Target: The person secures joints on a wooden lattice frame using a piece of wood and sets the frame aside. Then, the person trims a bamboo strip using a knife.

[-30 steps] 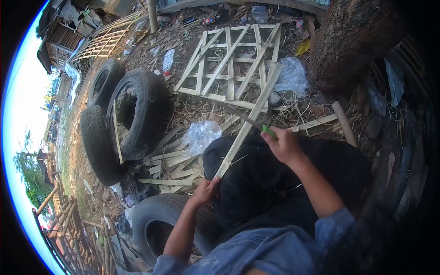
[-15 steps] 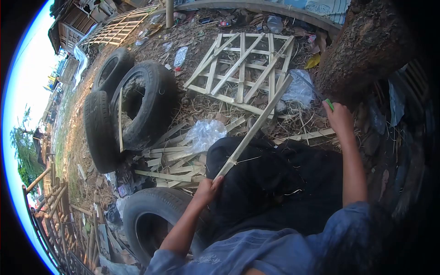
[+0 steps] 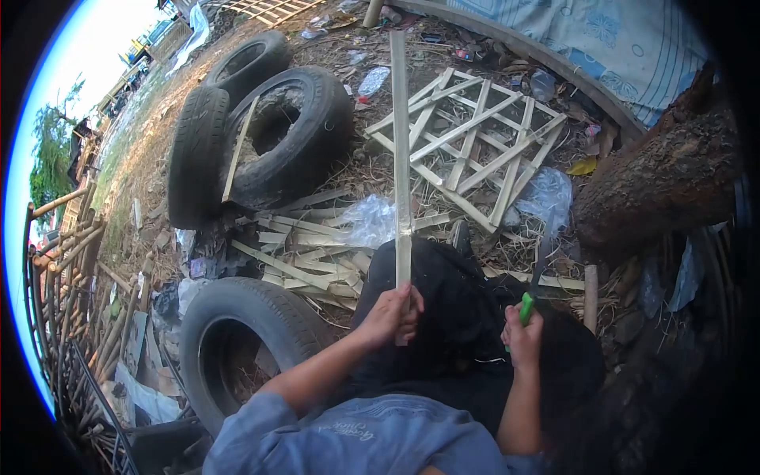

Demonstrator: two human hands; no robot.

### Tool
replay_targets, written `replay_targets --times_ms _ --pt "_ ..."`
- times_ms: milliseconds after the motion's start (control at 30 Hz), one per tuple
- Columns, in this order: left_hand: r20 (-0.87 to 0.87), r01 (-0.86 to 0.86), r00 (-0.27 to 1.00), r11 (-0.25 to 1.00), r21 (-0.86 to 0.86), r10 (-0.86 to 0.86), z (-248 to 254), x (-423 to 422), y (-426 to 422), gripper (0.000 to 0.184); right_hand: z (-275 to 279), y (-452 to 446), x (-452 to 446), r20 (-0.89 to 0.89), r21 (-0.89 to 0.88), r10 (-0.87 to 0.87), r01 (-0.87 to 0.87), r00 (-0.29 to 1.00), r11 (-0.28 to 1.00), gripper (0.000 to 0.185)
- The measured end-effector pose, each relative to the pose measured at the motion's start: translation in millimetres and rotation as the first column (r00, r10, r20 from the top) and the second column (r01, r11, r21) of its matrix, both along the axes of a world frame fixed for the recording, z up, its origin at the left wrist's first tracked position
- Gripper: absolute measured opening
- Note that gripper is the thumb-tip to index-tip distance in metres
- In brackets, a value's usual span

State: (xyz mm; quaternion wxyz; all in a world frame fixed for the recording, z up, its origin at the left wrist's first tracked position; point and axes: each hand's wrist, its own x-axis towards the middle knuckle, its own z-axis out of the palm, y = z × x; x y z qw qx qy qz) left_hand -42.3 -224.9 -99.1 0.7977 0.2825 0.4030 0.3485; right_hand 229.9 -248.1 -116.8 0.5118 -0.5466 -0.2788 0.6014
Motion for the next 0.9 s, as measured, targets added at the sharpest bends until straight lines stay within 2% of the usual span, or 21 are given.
replay_targets --times_ms 67,100,133,200,267,300,333,367,400,433,467,500,567,600,633,667,733,800,833,867,900 --pt "-0.035 -0.083 0.995 0.951 0.299 0.098 -2 37 5 0.044 1 -8 -27 0.010 0.150 0.081 -0.081 0.997 0.985 0.026" --pt "-0.040 -0.027 0.998 0.929 0.370 0.045 -4 44 8 0.047 7 -10 -38 0.046 0.229 0.092 -0.101 0.995 0.968 0.025" --pt "-0.033 -0.015 0.999 0.931 0.365 0.029 -8 52 7 0.047 16 -9 -47 0.087 0.303 0.094 -0.116 0.992 0.946 0.025" --pt "-0.138 -0.024 0.985 0.882 0.471 0.100 -15 67 4 0.047 31 -10 -51 0.080 0.248 0.126 -0.142 0.989 0.958 0.027" --pt "-0.162 0.015 0.985 0.897 0.441 0.063 -18 72 2 0.048 15 -15 -42 0.149 0.368 0.162 -0.207 0.975 0.907 0.028" --pt "-0.216 0.045 0.973 0.851 0.523 0.081 -18 75 2 0.048 16 -18 -39 0.153 0.359 0.149 -0.196 0.977 0.913 0.028" --pt "-0.267 0.075 0.958 0.800 0.595 0.108 -17 76 1 0.048 18 -20 -39 0.011 0.288 0.126 -0.124 0.992 0.950 0.026" --pt "-0.274 0.110 0.960 0.813 0.571 0.062 -15 76 0 0.044 19 -22 -40 -0.131 0.204 0.091 -0.063 0.987 0.977 0.023" --pt "-0.275 0.110 0.960 0.821 0.560 0.059 -10 71 -3 0.044 17 -22 -37 -0.129 0.222 0.065 -0.035 0.990 0.974 0.023" --pt "-0.361 0.334 0.916 0.828 0.450 -0.173 -2 61 -6 0.044 15 -22 -31 -0.091 0.233 0.061 -0.039 0.994 0.972 0.024" --pt "-0.414 0.541 0.818 0.777 0.322 -0.398 9 50 -8 0.044 12 -21 -23 -0.054 0.244 0.058 -0.043 0.997 0.969 0.024" --pt "-0.392 0.617 0.769 0.748 0.246 -0.505 28 36 -8 0.037 17 -20 -16 -0.017 0.244 0.047 -0.042 0.999 0.969 0.024" --pt "-0.551 0.578 0.780 0.681 0.450 -0.297 65 7 -14 0.025 21 -17 0 0.011 0.222 0.063 -0.064 0.998 0.973 0.023" --pt "-0.586 0.497 0.808 0.608 0.619 -0.065 79 -7 -14 0.021 22 -16 8 0.044 0.214 0.077 -0.085 0.996 0.973 0.022" --pt "-0.720 0.542 0.678 0.564 0.624 0.146 101 -21 -12 0.023 24 -15 15 0.074 0.187 0.108 -0.120 0.991 0.975 0.021" --pt "-0.775 0.666 0.479 0.405 0.627 0.412 114 -31 -5 0.032 24 -13 22 0.103 0.178 0.148 -0.165 0.984 0.970 0.022" --pt "-0.823 0.808 0.129 0.422 0.411 0.554 126 -39 16 0.052 26 -2 32 0.117 0.166 0.216 -0.233 0.969 0.958 0.022" --pt "-0.893 0.906 0.035 0.362 0.218 0.450 99 -65 31 0.049 29 10 40 0.110 0.130 0.250 -0.263 0.962 0.956 0.025" --pt "-0.893 0.904 0.037 0.366 0.221 0.449 90 -70 33 0.049 29 16 45 0.094 0.147 0.295 -0.306 0.951 0.941 0.026" --pt "-0.996 0.907 -0.036 0.420 0.000 0.078 82 -73 36 0.046 29 23 51 0.079 0.166 0.335 -0.344 0.939 0.924 0.027" --pt "-0.946 0.897 -0.107 0.380 -0.225 -0.307 74 -74 39 0.044 32 31 58 0.124 0.170 0.385 -0.402 0.915 0.900 0.032"
